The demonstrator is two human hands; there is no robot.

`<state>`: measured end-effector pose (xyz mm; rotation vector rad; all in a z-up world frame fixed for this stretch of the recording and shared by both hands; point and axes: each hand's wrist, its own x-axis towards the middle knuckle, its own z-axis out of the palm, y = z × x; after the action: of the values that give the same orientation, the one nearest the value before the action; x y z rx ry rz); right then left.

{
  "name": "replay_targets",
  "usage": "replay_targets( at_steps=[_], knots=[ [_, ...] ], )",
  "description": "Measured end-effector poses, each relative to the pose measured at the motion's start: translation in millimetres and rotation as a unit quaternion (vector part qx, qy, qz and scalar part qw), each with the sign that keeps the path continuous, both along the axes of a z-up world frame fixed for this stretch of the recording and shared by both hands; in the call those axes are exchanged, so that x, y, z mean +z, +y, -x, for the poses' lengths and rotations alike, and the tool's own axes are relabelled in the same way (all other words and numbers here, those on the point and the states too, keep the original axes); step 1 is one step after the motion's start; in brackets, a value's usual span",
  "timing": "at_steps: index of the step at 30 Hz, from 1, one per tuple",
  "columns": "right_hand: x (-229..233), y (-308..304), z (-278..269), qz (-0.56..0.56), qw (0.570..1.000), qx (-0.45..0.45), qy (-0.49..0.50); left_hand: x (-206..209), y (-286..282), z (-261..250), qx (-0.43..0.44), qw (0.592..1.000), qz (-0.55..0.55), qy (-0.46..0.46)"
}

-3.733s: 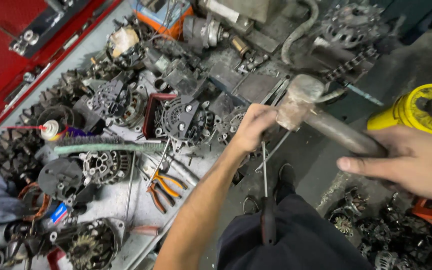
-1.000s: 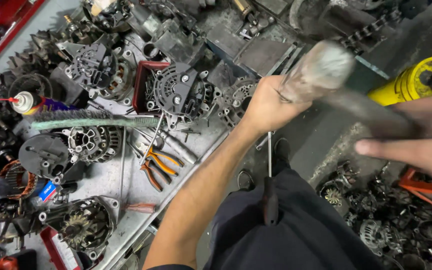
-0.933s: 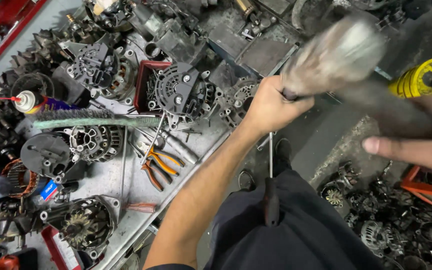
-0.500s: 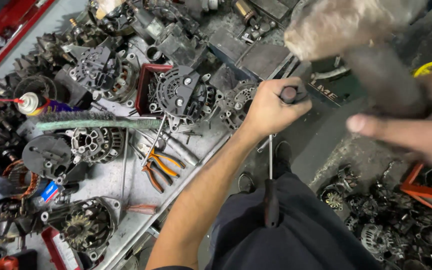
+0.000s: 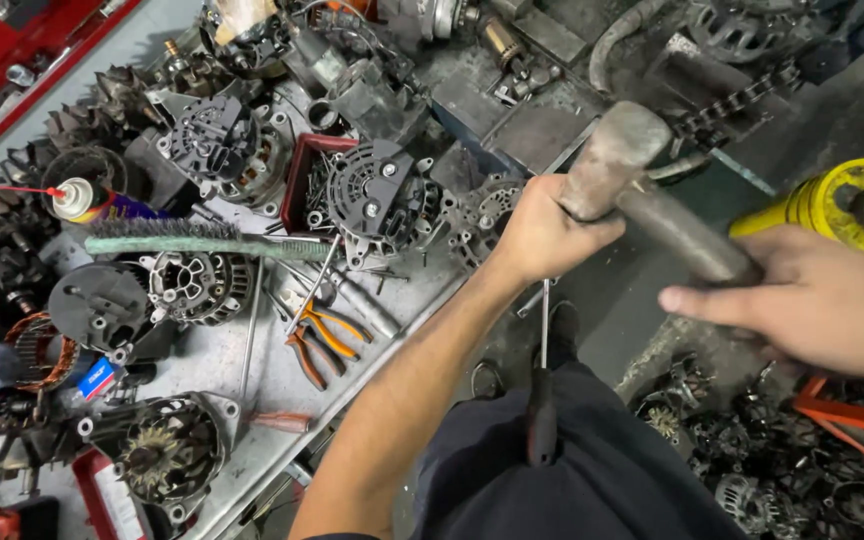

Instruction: The person uses a hammer and a screwdriver to strike and pry at a circular metal component clamped in a vise. After hammering, the person uses a wire brush to scrub the surface of the component. The workspace is cluttered with various mechanical parts and tools.

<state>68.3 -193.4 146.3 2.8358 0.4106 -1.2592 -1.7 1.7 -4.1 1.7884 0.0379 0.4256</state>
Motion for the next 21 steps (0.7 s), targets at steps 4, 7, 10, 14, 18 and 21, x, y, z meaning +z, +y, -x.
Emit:
replay_targets(
  at_steps=[4, 7, 10, 14, 18, 21],
  knots=[
    [6, -17, -7, -0.076, 0.997, -0.01, -0.011, -7, -4, -1, -0.01, 0.998, 0.054, -0.031],
    [4, -19, -14, -0.142, 0.988, -0.034, -0.052, 3, 1, 0, 0.01, 1.0, 0.02, 0.002],
    [-6, -10, -6, -0.145, 0.989, 0.005, -0.014, -1, 2, -2, -0.005, 1.0, -0.027, -0.001],
    [24, 8, 15, -0.019, 0.998, 0.023, 0.057, -12, 1, -7, 0.04, 0.964, -0.159, -0.208],
    [-26, -57, -2, -0.12, 0.992, 0.003, 0.048, -20, -2, -13, -0.058, 0.993, 0.057, -0.089],
    [-50, -96, -4, -0.239, 0.965, -0.09, 0.065, -11, 3, -18, -0.102, 0.981, 0.158, -0.046]
  ],
)
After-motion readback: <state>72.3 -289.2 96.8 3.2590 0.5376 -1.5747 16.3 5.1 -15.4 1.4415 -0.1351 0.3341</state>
